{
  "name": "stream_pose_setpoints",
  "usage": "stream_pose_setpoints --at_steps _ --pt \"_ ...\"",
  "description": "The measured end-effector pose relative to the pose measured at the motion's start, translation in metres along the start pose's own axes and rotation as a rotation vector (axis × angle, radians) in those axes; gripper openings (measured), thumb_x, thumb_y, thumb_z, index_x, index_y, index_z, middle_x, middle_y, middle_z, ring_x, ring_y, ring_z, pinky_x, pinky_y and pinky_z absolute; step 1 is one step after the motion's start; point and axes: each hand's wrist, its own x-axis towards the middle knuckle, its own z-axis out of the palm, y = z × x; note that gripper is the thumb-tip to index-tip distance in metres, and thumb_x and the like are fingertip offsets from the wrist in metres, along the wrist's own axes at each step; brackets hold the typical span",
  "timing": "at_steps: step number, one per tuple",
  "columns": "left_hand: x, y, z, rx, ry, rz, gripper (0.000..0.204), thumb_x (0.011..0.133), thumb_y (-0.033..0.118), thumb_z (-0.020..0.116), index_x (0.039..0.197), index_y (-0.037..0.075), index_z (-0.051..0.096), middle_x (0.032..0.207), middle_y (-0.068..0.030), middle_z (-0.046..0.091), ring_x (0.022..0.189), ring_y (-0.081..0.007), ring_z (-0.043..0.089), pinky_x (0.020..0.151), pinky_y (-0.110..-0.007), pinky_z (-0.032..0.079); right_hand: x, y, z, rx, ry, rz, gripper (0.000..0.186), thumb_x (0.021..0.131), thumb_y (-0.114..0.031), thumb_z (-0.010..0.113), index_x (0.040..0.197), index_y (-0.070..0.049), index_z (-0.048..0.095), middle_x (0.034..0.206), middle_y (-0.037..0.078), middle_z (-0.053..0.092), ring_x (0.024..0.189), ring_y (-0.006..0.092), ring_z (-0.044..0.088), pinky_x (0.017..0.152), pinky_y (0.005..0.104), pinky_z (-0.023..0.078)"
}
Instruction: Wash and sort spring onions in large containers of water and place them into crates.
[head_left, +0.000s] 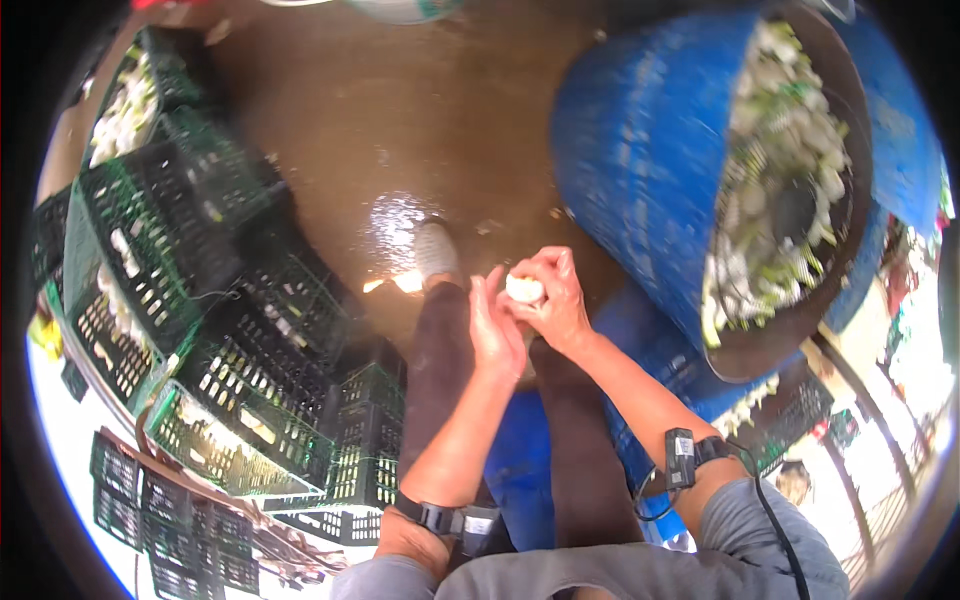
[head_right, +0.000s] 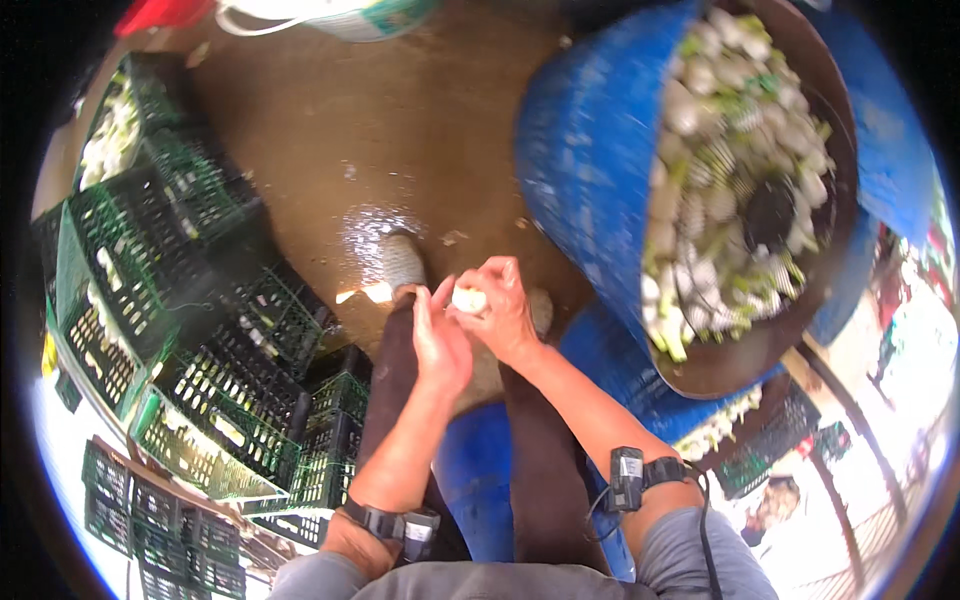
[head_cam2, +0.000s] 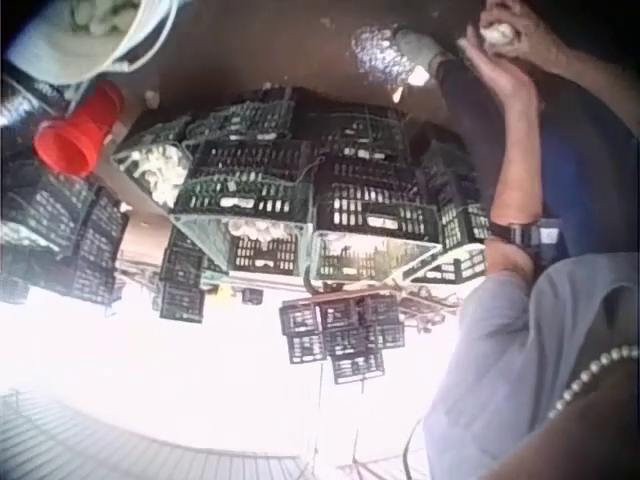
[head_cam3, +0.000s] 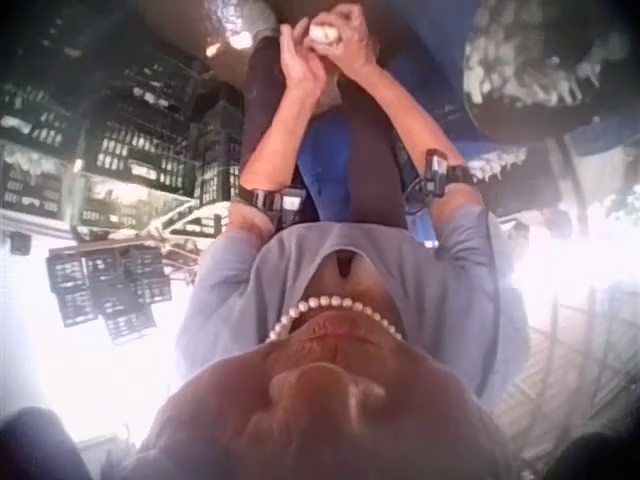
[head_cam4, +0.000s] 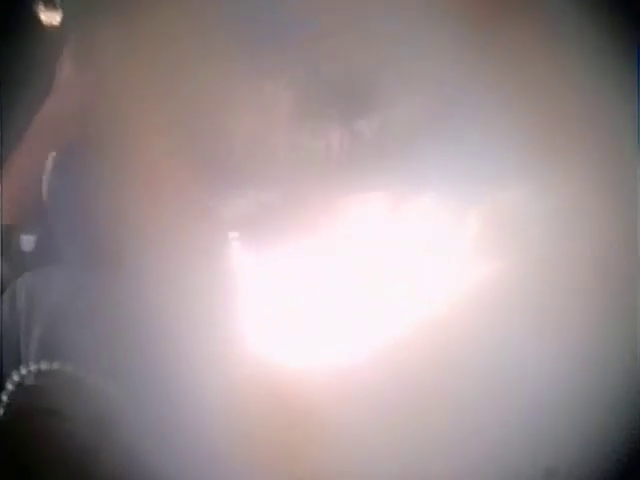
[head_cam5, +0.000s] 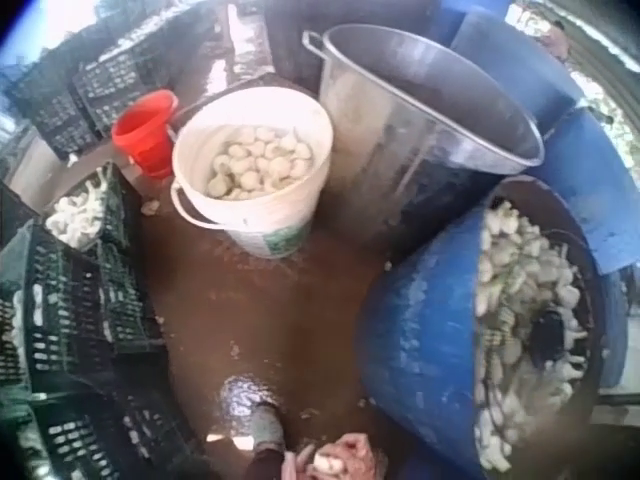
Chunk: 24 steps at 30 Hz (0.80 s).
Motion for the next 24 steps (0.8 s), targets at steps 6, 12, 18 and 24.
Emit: stream_pose_setpoints --at_steps 6,12,18,24 --pt "-0.017 -0.047 0.02 0.218 -0.396 -0.267 0.043 0.094 0.034 0.04 0.119 0.0 0.049 0.113 -0.0135 0.055 0.108 -0.0241 0.051 0.094 -0.038 0.04 -0.076 -0.006 -0.076 0.36 0.043 0.244 0.043 0.065 -0.006 0.075 0.106 -0.009 0.062 0.11 0.006 0.043 0.095 0.0152 0.051 0.069 0.0242 0.047" --pt "-0.038 -0.094 0.035 0.378 -0.415 -0.288 0.034 0.096 0.028 0.04 0.109 0.0 0.053 0.097 -0.0101 0.058 0.087 -0.0168 0.056 0.075 -0.03 0.047 -0.122 -0.005 -0.092 0.211 0.326 0.347 0.032 0.068 -0.004 0.072 0.099 -0.008 0.064 0.107 0.009 0.049 0.088 0.0209 0.055 0.071 0.0298 0.049" --pt "-0.04 -0.13 0.031 0.665 -0.441 -0.156 0.031 0.096 0.028 0.041 0.098 0.001 0.056 0.086 -0.0065 0.058 0.079 -0.0124 0.055 0.07 -0.026 0.044 -0.132 0.014 -0.097 0.177 0.608 0.524 0.007 0.081 -0.007 0.06 0.081 -0.001 0.063 0.071 0.006 0.057 0.072 0.0157 0.054 0.062 0.0289 0.045" --pt "-0.051 -0.136 0.045 0.701 -0.325 -0.443 0.032 0.095 0.028 0.039 0.093 0.001 0.057 0.08 -0.0072 0.058 0.072 -0.0141 0.057 0.066 -0.027 0.047 -0.178 0.037 -0.12 1.273 0.861 0.895 0.009 0.087 -0.006 0.052 0.094 -0.002 0.057 0.072 0.002 0.052 0.065 0.0099 0.047 0.055 0.0218 0.039"
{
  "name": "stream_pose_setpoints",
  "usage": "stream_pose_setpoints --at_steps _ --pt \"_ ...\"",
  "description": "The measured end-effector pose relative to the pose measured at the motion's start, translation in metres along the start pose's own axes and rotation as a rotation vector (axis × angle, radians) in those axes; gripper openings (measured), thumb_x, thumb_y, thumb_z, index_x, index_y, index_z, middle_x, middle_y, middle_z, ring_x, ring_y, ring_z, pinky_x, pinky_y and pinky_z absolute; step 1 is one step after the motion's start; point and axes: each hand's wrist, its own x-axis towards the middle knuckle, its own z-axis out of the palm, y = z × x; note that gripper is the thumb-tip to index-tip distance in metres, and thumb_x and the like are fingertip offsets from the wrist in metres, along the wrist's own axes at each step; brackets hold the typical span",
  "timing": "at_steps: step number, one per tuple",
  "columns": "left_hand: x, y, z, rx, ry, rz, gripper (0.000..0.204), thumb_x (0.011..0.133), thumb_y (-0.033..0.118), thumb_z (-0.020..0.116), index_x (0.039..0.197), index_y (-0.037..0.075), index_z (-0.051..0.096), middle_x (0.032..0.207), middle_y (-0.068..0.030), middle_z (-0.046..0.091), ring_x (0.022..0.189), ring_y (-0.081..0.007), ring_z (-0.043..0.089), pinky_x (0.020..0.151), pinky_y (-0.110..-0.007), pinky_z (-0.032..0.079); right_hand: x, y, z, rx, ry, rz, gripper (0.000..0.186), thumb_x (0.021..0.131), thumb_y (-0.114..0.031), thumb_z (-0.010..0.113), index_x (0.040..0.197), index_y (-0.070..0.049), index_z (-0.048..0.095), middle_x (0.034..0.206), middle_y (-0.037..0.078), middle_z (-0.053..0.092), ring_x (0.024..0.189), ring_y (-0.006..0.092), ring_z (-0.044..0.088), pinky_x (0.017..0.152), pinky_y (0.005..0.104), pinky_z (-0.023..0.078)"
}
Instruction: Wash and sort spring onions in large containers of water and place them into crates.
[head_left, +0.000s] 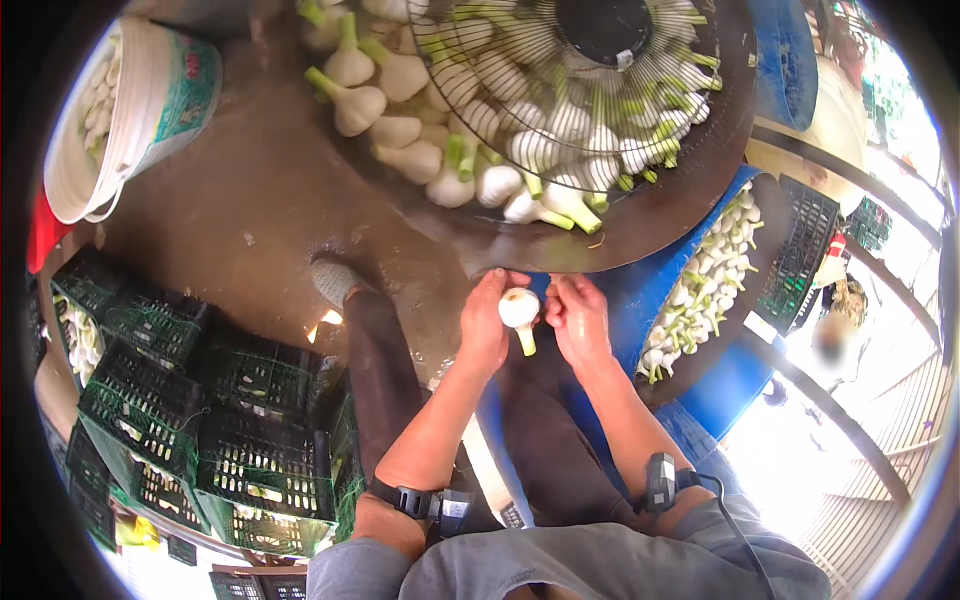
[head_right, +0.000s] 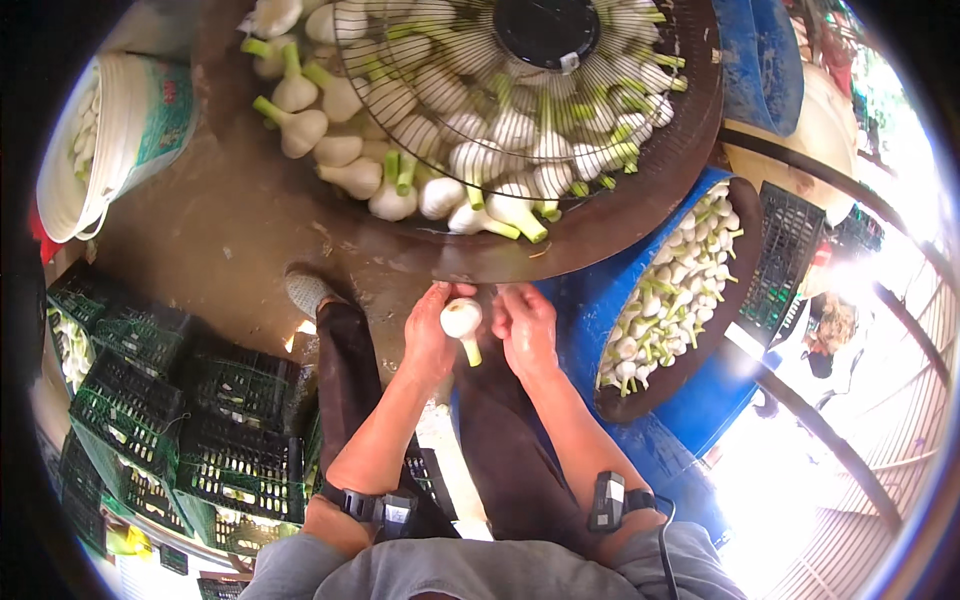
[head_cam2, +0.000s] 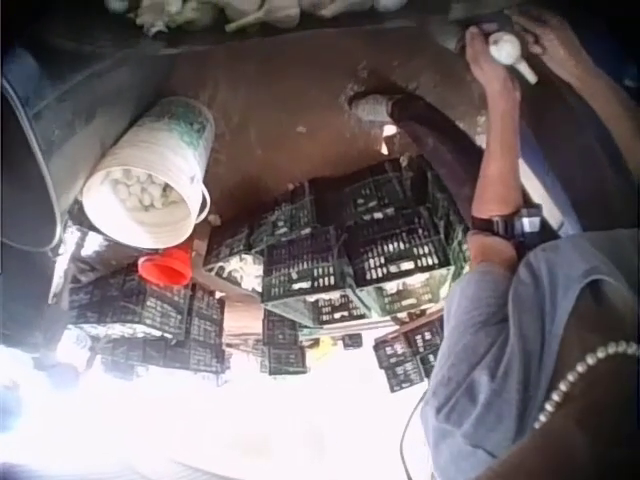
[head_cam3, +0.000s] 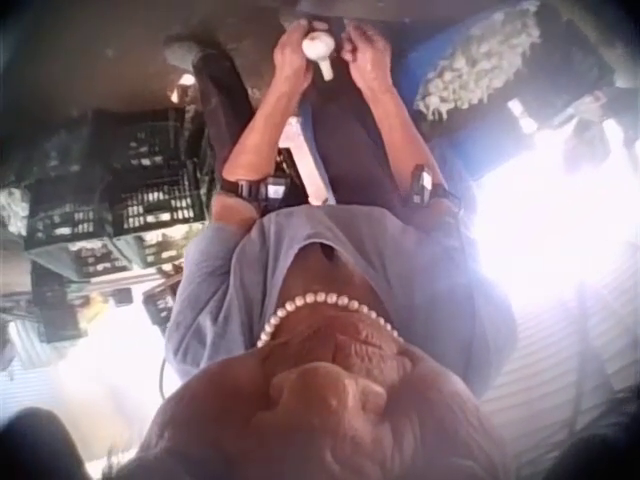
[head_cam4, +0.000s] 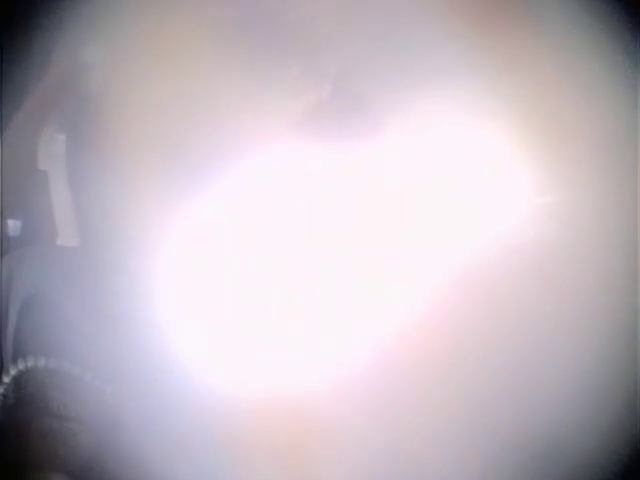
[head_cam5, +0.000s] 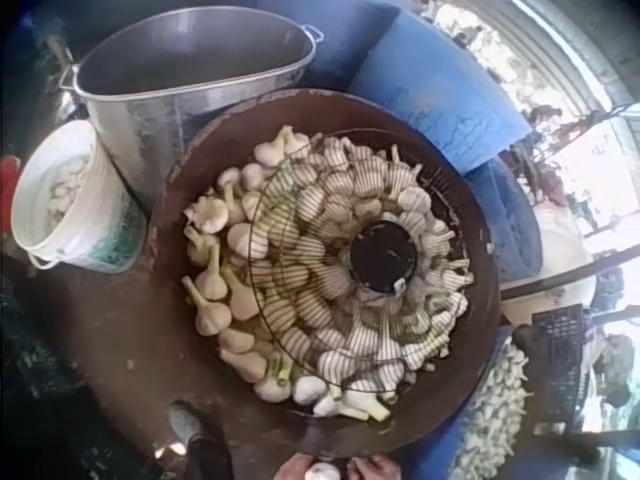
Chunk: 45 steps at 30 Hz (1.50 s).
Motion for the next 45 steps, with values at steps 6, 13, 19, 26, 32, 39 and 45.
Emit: stream_pose_setpoints --at_steps 6,13,19,26,32,39,45 --pt "0.018 -0.027 0.009 0.11 0.06 0.01 0.031 0.095 0.024 0.035 0.098 0.0 0.056 0.097 -0.0094 0.06 0.08 -0.0175 0.056 0.072 -0.03 0.047 -0.033 -0.024 -0.023 -0.478 -0.161 -0.232 0.019 0.084 -0.005 0.058 0.103 0.0 0.058 0.085 0.004 0.058 0.076 0.0091 0.051 0.069 0.0235 0.042" --pt "0.036 -0.051 0.0 0.185 0.394 0.1 0.028 0.09 0.018 0.039 0.107 0.001 0.052 0.093 -0.0089 0.059 0.087 -0.0176 0.057 0.071 -0.032 0.047 -0.035 -0.049 -0.023 -1.212 -0.138 -0.364 0.086 0.072 -0.014 0.069 0.141 -0.008 0.017 0.144 0.024 0.012 0.131 0.0402 0.015 0.108 0.0436 0.02" --pt "0.027 -0.064 0.027 0.008 -0.115 -0.222 0.046 0.093 0.037 0.038 0.123 0.002 0.042 0.099 -0.0093 0.058 0.098 -0.0212 0.056 0.084 -0.033 0.047 -0.035 -0.061 -0.029 -1.158 -0.357 -0.389 0.062 0.073 -0.014 0.069 0.129 -0.012 0.044 0.131 0.02 0.033 0.119 0.036 0.04 0.096 0.0403 0.039" --pt "0.018 -0.04 0.035 0.345 -0.573 -0.491 0.06 0.091 0.049 0.04 0.134 0.008 0.031 0.115 -0.0159 0.056 0.097 -0.0259 0.06 0.088 -0.037 0.045 -0.077 -0.116 -0.11 -1.1 0.181 -1.0 0.029 0.076 -0.009 0.058 0.104 0.0 0.054 0.111 0.019 0.054 0.103 0.0317 0.05 0.089 0.042 0.041" --pt "0.021 -0.036 0.033 0.776 -0.647 -0.337 0.04 0.092 0.039 0.046 0.121 0.011 0.05 0.116 -0.0045 0.054 0.111 -0.0146 0.047 0.093 -0.03 0.037 -0.025 -0.169 -0.129 -1.299 0.482 -1.028 0.047 0.082 -0.013 0.056 0.126 0.0 0.047 0.126 0.019 0.047 0.12 0.034 0.039 0.101 0.0451 0.028" --pt "-0.046 0.014 0.009 0.72 -0.741 -0.157 0.035 0.092 0.033 0.047 0.098 0.003 0.063 0.114 -0.0092 0.055 0.112 -0.0184 0.047 0.1 -0.034 0.033 0.136 -0.279 0.034 -1.463 0.52 -1.295 0.084 0.075 -0.022 0.068 0.139 -0.005 0.017 0.139 0.024 0.023 0.128 0.0413 0.023 0.103 0.0471 0.024" --pt "-0.103 0.095 0.086 0.62 -0.059 0.771 0.036 0.089 0.016 0.054 0.122 0.003 0.045 0.115 -0.0087 0.052 0.1 -0.0186 0.053 0.083 -0.032 0.045 0.162 -0.325 0.028 -1.24 0.366 -0.754 0.077 0.077 -0.015 0.063 0.138 -0.02 0.016 0.103 0.021 0.053 0.077 0.0326 0.058 0.066 0.0424 0.047"
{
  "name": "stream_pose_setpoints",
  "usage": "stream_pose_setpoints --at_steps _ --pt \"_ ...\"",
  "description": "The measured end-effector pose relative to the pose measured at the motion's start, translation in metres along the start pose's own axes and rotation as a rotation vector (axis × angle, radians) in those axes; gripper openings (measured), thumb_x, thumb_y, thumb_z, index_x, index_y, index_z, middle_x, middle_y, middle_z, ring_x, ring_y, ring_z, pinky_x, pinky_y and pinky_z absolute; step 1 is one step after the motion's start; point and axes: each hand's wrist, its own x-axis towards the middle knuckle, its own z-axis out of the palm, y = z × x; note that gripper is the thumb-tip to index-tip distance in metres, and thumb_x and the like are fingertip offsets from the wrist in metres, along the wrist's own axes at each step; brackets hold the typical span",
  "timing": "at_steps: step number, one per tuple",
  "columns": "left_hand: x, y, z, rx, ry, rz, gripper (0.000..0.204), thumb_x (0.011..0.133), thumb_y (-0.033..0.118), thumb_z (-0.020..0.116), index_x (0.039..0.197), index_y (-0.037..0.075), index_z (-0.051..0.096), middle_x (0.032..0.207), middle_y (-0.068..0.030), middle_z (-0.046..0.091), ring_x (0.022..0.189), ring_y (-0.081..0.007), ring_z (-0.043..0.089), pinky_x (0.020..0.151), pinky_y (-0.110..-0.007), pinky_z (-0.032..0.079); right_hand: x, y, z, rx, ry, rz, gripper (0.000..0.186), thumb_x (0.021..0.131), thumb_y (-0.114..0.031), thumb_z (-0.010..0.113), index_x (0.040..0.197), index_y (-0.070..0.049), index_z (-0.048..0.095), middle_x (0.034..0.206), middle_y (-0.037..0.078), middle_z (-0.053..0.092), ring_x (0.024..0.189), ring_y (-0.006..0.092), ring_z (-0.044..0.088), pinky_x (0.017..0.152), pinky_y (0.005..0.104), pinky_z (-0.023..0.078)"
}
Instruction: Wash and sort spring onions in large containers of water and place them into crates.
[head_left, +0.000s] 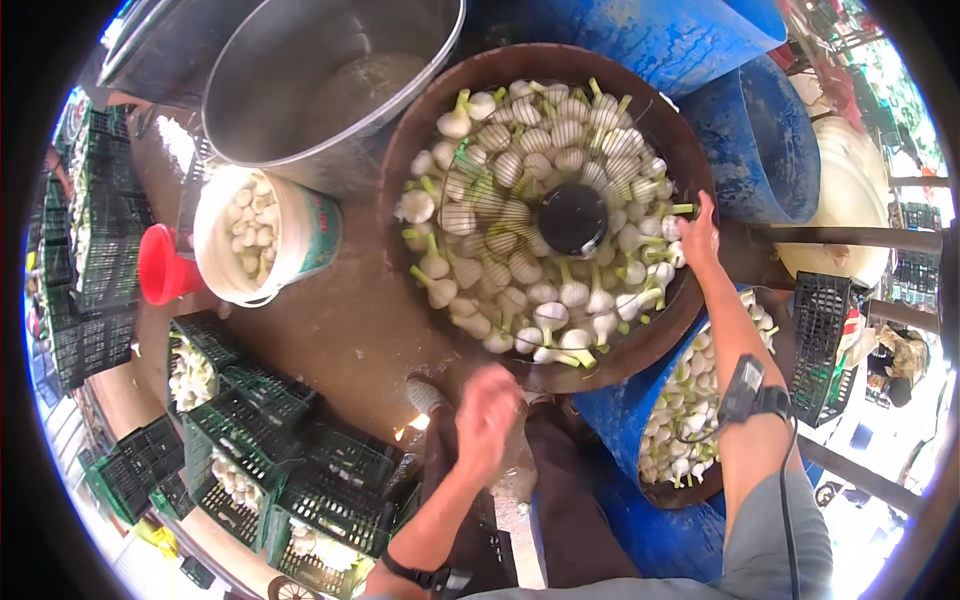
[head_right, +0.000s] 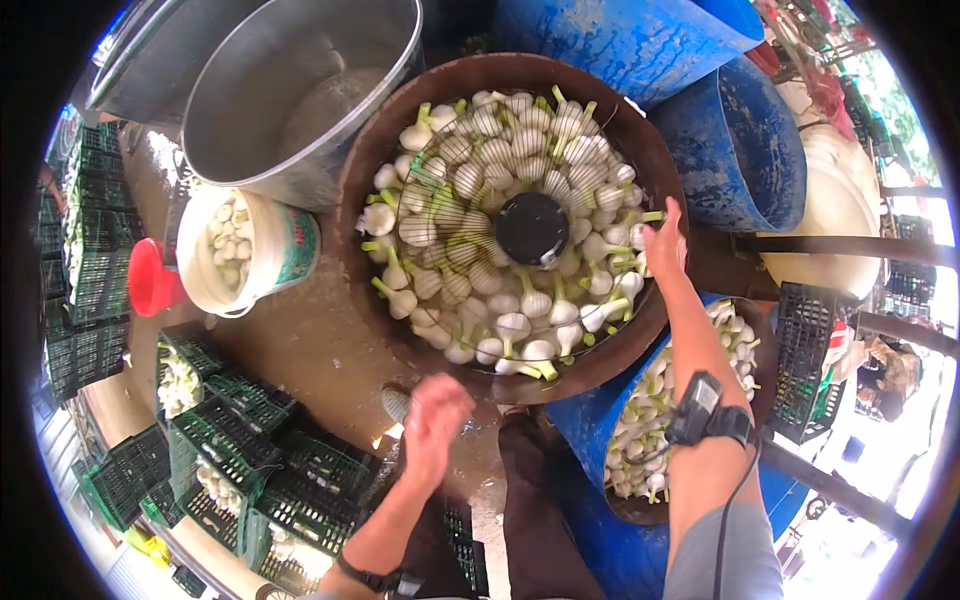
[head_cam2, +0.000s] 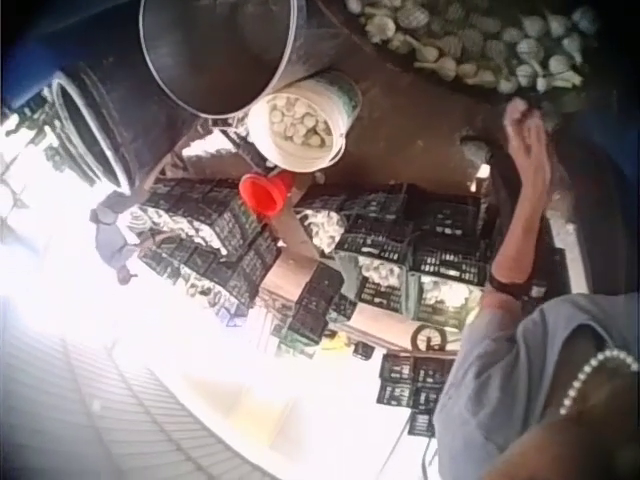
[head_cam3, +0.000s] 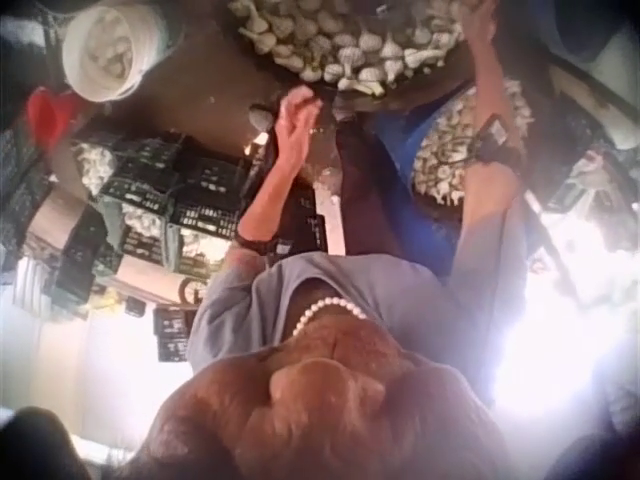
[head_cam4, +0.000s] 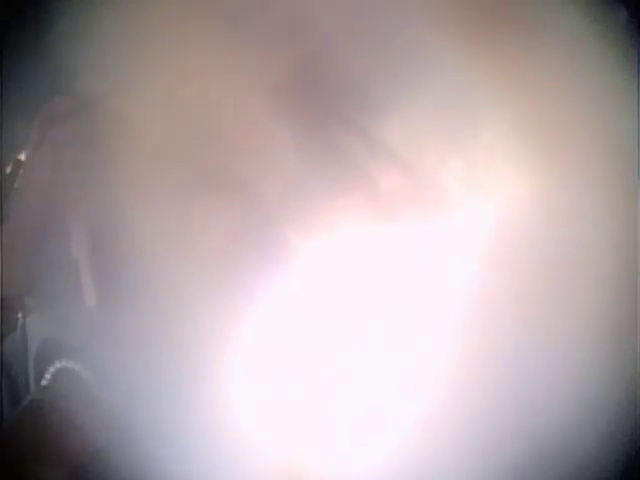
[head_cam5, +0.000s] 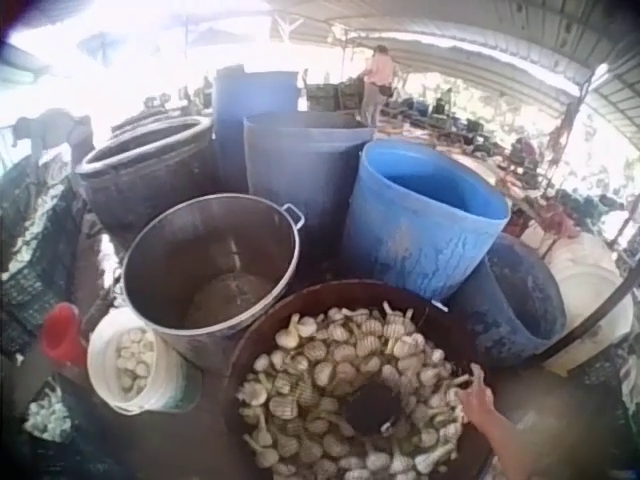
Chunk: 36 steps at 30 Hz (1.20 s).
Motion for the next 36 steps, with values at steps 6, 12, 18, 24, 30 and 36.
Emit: stream_pose_setpoints --at_steps 6,12,18,24,30,36 --pt "0.054 0.075 0.002 0.2 0.593 -0.203 0.045 0.087 0.018 0.056 0.125 0.006 0.036 0.111 -0.0109 0.053 0.09 -0.0215 0.057 0.076 -0.033 0.048 -0.13 -0.005 -0.073 0.758 -0.574 0.534 0.064 0.073 0.006 0.046 0.129 -0.016 0.023 0.062 0.017 0.057 0.044 0.015 0.047 0.036 0.0245 0.033" --pt "0.002 0.158 0.012 -0.169 0.43 -0.477 0.043 0.08 0.002 0.045 0.121 0.005 0.031 0.08 -0.0187 0.056 0.065 -0.0318 0.061 0.057 -0.048 0.054 -0.214 -0.022 -0.176 0.643 -0.819 0.836 0.038 0.078 0.004 0.039 0.116 0.002 0.032 0.068 0.019 0.055 0.06 0.0273 0.062 0.034 0.0276 0.034" --pt "0.11 0.141 0.002 -0.127 0.509 -0.569 0.013 0.067 0.001 0.045 0.076 0.004 0.037 0.06 -0.0143 0.044 0.048 -0.0366 0.052 0.046 -0.054 0.05 -0.177 -0.009 -0.098 0.661 -0.947 1.191 0.011 0.075 0.001 0.037 0.076 0.008 0.046 0.071 0.027 0.056 0.047 0.0251 0.053 0.029 0.0246 0.029" --pt "0.253 0.036 0.02 -0.225 0.287 -0.593 0.008 0.068 -0.001 0.045 0.065 0.005 0.041 0.064 -0.0112 0.044 0.052 -0.0309 0.051 0.043 -0.048 0.043 -0.077 0.18 0.026 0.813 -1.313 1.431 0.022 0.079 -0.011 0.042 0.082 0.009 0.051 0.072 0.022 0.056 0.038 0.0171 0.036 0.03 0.0271 0.03" --pt "0.282 -0.003 -0.081 1.407 -0.46 -0.578 0.033 0.075 0.01 0.051 0.105 0.001 0.06 0.085 -0.0179 0.064 0.073 -0.0311 0.063 0.052 -0.044 0.049 -0.107 0.084 0.1 0.643 -0.766 1.403 0.033 0.084 -0.021 0.058 0.107 0.0 0.049 0.094 0.017 0.058 0.082 0.03 0.06 0.074 0.0465 0.049" --pt "0.355 -0.026 -0.066 1.131 0.163 -0.902 0.035 0.078 0.023 0.049 0.098 -0.004 0.061 0.088 -0.0221 0.064 0.081 -0.0346 0.064 0.071 -0.04 0.05 -0.053 0.058 0.171 0.415 -0.418 1.115 0.033 0.082 -0.021 0.059 0.108 -0.001 0.055 0.101 0.016 0.06 0.091 0.0265 0.06 0.076 0.0408 0.049"
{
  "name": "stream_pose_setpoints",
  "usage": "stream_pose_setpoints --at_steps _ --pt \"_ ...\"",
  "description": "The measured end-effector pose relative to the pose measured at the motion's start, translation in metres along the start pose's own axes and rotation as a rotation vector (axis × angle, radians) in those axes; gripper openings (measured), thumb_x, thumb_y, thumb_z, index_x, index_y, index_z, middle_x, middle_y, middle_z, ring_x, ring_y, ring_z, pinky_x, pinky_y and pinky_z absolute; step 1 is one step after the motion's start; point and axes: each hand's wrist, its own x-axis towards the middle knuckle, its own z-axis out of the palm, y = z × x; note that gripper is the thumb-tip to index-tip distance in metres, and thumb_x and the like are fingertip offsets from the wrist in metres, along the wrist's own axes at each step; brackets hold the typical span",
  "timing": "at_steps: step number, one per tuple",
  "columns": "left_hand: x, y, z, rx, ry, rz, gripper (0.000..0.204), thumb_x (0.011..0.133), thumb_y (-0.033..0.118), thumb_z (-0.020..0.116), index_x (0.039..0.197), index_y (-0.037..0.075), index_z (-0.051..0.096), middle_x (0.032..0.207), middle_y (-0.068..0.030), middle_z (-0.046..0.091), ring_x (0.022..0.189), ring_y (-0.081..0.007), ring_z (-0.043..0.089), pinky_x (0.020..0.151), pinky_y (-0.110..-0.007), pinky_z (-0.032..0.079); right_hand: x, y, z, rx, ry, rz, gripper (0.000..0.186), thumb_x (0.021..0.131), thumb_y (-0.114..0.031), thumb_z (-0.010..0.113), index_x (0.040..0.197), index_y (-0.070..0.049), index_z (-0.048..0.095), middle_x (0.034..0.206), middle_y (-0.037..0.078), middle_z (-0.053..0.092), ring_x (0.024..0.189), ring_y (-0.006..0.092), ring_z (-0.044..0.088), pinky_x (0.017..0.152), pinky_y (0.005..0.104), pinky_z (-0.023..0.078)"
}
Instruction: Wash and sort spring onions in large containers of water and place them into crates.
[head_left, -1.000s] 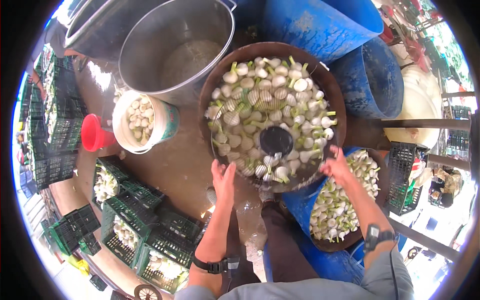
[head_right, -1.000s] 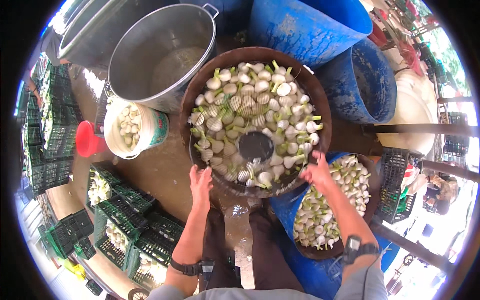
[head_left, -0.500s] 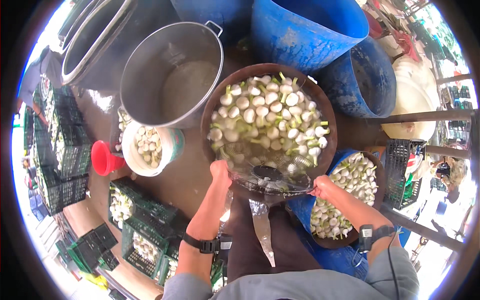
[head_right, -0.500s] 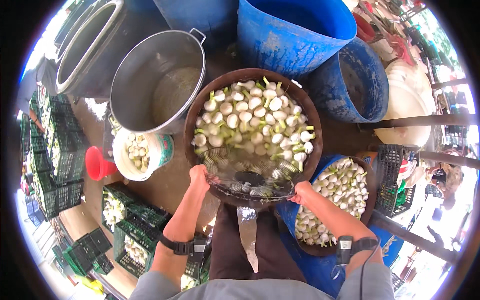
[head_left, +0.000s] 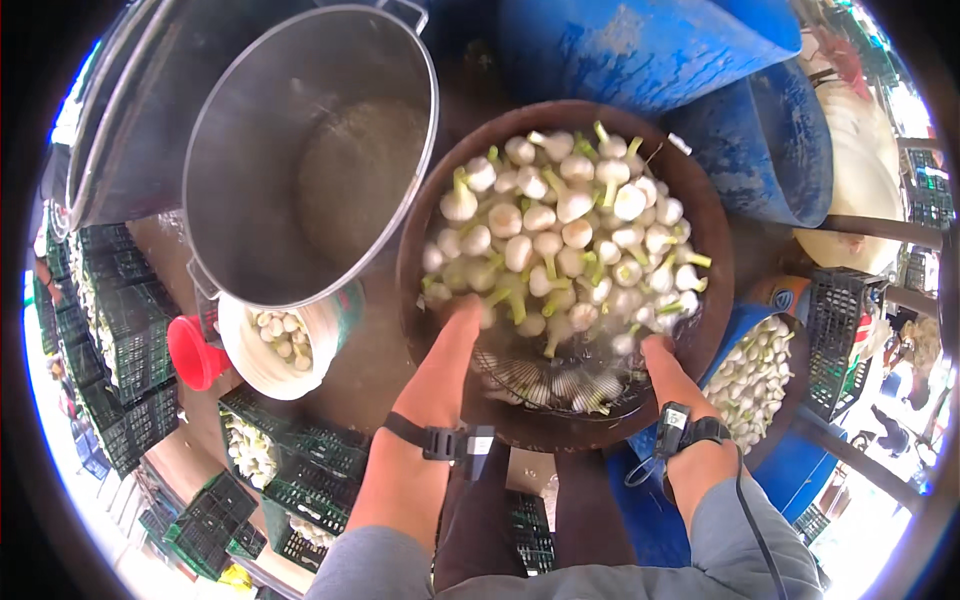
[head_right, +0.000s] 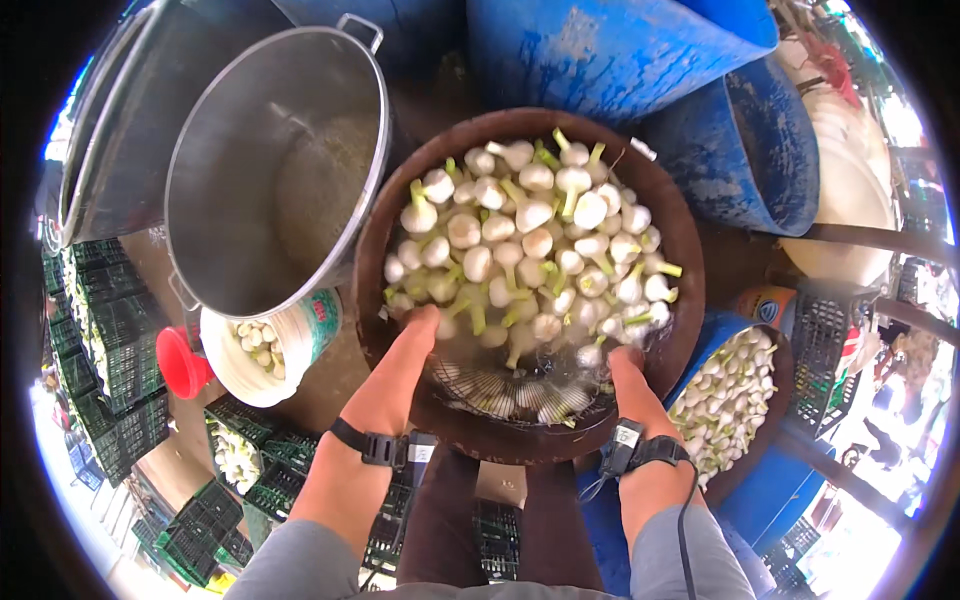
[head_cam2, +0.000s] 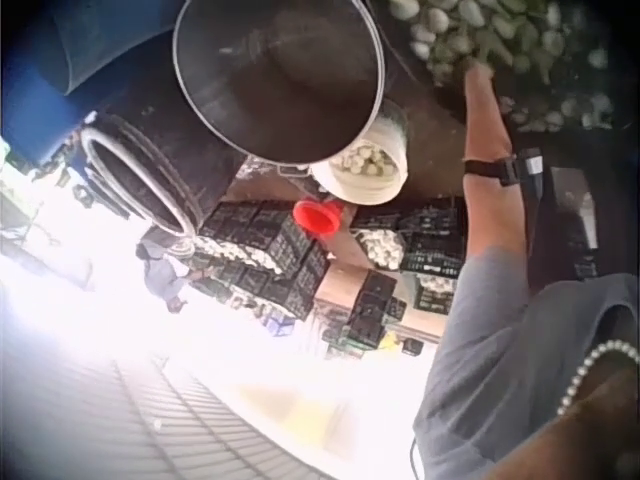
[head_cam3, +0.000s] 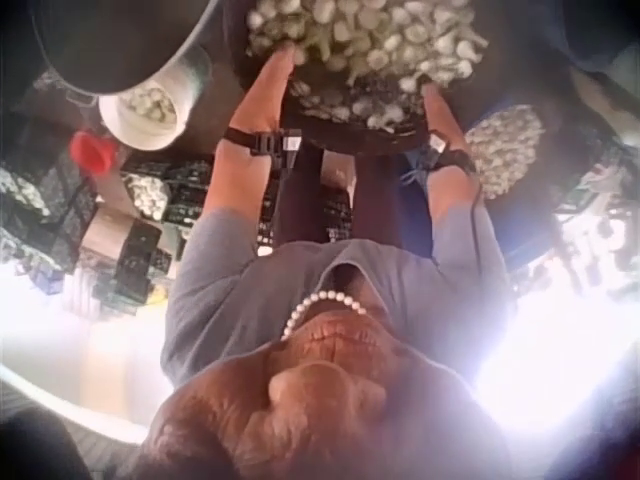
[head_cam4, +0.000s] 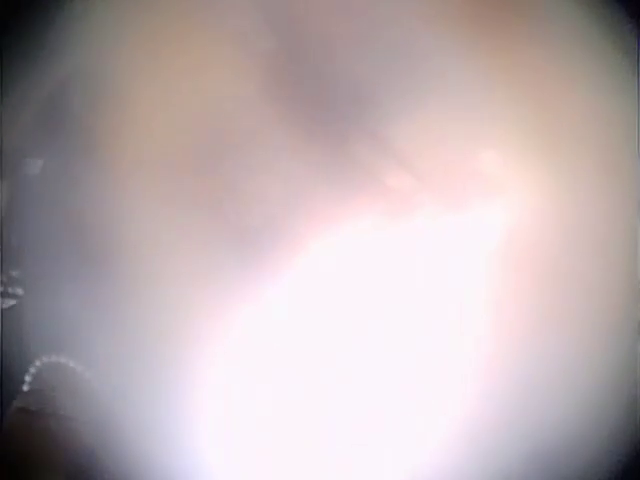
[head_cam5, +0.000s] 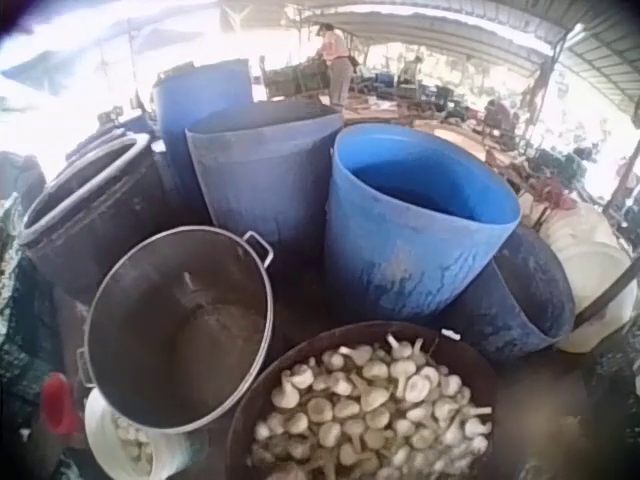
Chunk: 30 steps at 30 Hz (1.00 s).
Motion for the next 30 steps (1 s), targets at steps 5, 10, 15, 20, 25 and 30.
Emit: stream_pose_setpoints --at_steps 5,10,15,20,25,30 --pt "0.027 -0.036 0.044 -0.297 0.415 0.237 0.031 0.078 0.018 0.049 0.096 -0.003 0.063 0.094 -0.0209 0.064 0.087 -0.0354 0.062 0.075 -0.041 0.048 0.025 0.032 0.014 0.1 0.278 -0.211 0.029 0.082 -0.018 0.058 0.105 0.0 0.057 0.103 0.015 0.061 0.092 0.0257 0.06 0.076 0.0388 0.048" --pt "0.053 -0.04 0.022 -0.497 0.289 0.13 0.025 0.079 0.015 0.048 0.089 -0.002 0.064 0.089 -0.0163 0.065 0.079 -0.0296 0.063 0.07 -0.04 0.047 0.004 0.027 0.04 0.096 0.339 -0.228 0.027 0.081 -0.015 0.058 0.102 0.0 0.06 0.104 0.015 0.062 0.093 0.0248 0.06 0.077 0.0368 0.047" --pt "0.003 -0.054 0.023 -0.629 0.267 0.107 0.024 0.08 0.015 0.048 0.086 -0.001 0.065 0.087 -0.0149 0.065 0.078 -0.027 0.062 0.069 -0.039 0.047 0.014 0.063 0.006 0.07 0.373 -0.432 0.025 0.08 -0.014 0.056 0.098 0.002 0.062 0.098 0.019 0.063 0.091 0.0303 0.06 0.076 0.0392 0.046" --pt "0.024 -0.088 0.024 -0.075 0.411 0.377 0.025 0.082 0.014 0.046 0.086 -0.005 0.061 0.081 -0.0197 0.063 0.078 -0.0335 0.059 0.07 -0.043 0.045 0.057 0.077 0.031 0.167 0.378 -0.509 0.033 0.082 -0.022 0.053 0.107 -0.002 0.06 0.105 0.018 0.062 0.091 0.0309 0.059 0.075 0.0414 0.044" --pt "0.051 -0.053 0.043 -0.449 0.72 0.287 0.026 0.081 0.018 0.05 0.097 -0.001 0.061 0.1 -0.0185 0.062 0.097 -0.0327 0.058 0.076 -0.037 0.045 0.091 0.045 0.051 0.262 0.178 -0.479 0.034 0.084 -0.023 0.049 0.112 -0.005 0.056 0.111 0.015 0.058 0.097 0.0289 0.055 0.078 0.04 0.043" --pt "0.056 -0.06 0.037 -0.223 0.36 0.247 0.033 0.085 0.02 0.049 0.113 0.005 0.055 0.111 -0.0134 0.058 0.098 -0.0254 0.055 0.078 -0.035 0.044 0.1 0.011 0.035 0.325 0.003 -0.466 0.036 0.086 -0.025 0.045 0.117 -0.008 0.053 0.116 0.013 0.055 0.103 0.0268 0.052 0.082 0.0386 0.042"
